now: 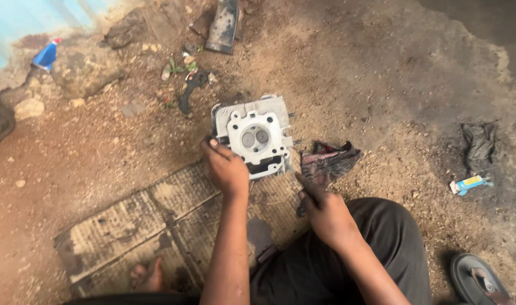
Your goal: The person uses a screwdriver and a cloth to clean and work on a detached motorcycle engine cylinder head.
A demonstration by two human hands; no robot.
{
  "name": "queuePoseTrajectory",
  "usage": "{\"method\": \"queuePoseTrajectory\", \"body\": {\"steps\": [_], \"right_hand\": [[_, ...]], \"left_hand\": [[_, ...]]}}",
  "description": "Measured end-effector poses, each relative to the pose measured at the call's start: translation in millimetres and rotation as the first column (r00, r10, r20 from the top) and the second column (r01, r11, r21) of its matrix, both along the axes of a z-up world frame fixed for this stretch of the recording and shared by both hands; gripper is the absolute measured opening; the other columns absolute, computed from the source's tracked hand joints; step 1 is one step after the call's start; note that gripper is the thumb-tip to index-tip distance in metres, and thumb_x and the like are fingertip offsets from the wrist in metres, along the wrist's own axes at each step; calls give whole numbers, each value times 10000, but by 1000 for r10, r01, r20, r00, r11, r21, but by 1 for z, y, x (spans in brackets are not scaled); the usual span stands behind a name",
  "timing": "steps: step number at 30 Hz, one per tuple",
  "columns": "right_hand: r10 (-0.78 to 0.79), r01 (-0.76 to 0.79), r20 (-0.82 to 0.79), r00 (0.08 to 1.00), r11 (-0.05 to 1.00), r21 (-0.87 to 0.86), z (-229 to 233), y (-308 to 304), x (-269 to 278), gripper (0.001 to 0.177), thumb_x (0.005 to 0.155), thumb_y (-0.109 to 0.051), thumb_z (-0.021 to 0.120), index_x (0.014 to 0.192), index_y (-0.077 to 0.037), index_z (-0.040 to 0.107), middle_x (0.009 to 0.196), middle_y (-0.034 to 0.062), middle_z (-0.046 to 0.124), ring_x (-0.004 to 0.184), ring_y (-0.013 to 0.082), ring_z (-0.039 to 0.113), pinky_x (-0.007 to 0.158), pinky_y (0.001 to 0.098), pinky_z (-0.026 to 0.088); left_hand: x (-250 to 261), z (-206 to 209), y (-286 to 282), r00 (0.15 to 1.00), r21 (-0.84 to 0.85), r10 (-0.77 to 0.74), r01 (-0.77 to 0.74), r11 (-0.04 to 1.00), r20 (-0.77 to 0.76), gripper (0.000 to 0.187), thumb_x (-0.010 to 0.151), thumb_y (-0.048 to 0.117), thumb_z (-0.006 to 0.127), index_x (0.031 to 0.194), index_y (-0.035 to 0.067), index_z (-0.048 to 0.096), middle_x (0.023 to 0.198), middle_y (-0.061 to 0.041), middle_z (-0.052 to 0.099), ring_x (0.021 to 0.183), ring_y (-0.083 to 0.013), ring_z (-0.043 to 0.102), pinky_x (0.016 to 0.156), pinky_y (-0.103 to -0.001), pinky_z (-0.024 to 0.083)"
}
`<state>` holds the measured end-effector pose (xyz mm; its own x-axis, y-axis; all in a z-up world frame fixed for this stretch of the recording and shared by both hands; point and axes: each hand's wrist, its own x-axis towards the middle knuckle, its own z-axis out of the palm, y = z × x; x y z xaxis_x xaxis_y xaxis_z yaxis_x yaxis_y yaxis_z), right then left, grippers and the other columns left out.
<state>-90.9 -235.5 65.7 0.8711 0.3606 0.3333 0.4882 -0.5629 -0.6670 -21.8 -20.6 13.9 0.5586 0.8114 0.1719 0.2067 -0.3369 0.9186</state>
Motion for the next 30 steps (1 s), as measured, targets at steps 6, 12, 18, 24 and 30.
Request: {"method": "queuePoseTrajectory", "body": {"steps": [6, 12, 18, 24, 30], "right_hand": [[-56, 441, -833, 551, 867, 234, -6, 11, -6, 519, 978, -212, 602, 1494, -243, 569, 625, -15, 472, 477, 96, 395, 437, 268, 361], [-11, 453, -873, 488, 858, 242, 2, 6, 3, 540, 970, -198, 582, 1507, -221, 535, 618, -21, 490, 462, 88, 401, 418, 256, 337], [-85, 583, -821, 565, 745, 324, -25, 48, -18, 563, 959, -159, 599, 1515, -208, 523, 628, -24, 504, 457, 72, 404, 413, 253, 352], [-347, 426, -283, 894, 855, 296, -70, 81, -19, 553, 1027, -81, 584, 1570, -78, 479, 1192, 220, 618, 1067, 279, 576, 867, 379, 464], [-322, 336, -95, 942, 896, 290, -87, 86, -1, 573, 1025, -39, 507, 1580, -29, 364, 1519, 257, 536, 1368, 309, 560, 1039, 365, 464]], "left_hand": [[-5, 8, -1, 997, -23, -24, 25, 999, 71, 344, 1084, 271, 349, 1192, -6, 522, 1078, -279, 652, 988, -479, 646, 815, -563, 473], [-4, 5, 2, 999, -4, -22, 22, 1000, 27, 344, 1095, 277, 348, 1136, -18, 520, 1063, -281, 637, 992, -481, 636, 827, -563, 464], [-3, 16, 1, 1000, -73, -10, 9, 997, -7, 355, 1079, 298, 343, 1148, -7, 512, 1068, -267, 638, 971, -471, 641, 802, -566, 465], [0, 17, -3, 1000, -137, -17, 18, 990, 5, 385, 1090, 328, 322, 1143, -11, 498, 1060, -254, 630, 966, -449, 656, 809, -556, 474], [12, 16, 1, 1000, -181, 22, -19, 983, 10, 394, 1088, 337, 329, 1127, -11, 511, 1064, -248, 641, 971, -455, 648, 812, -558, 466]]}}
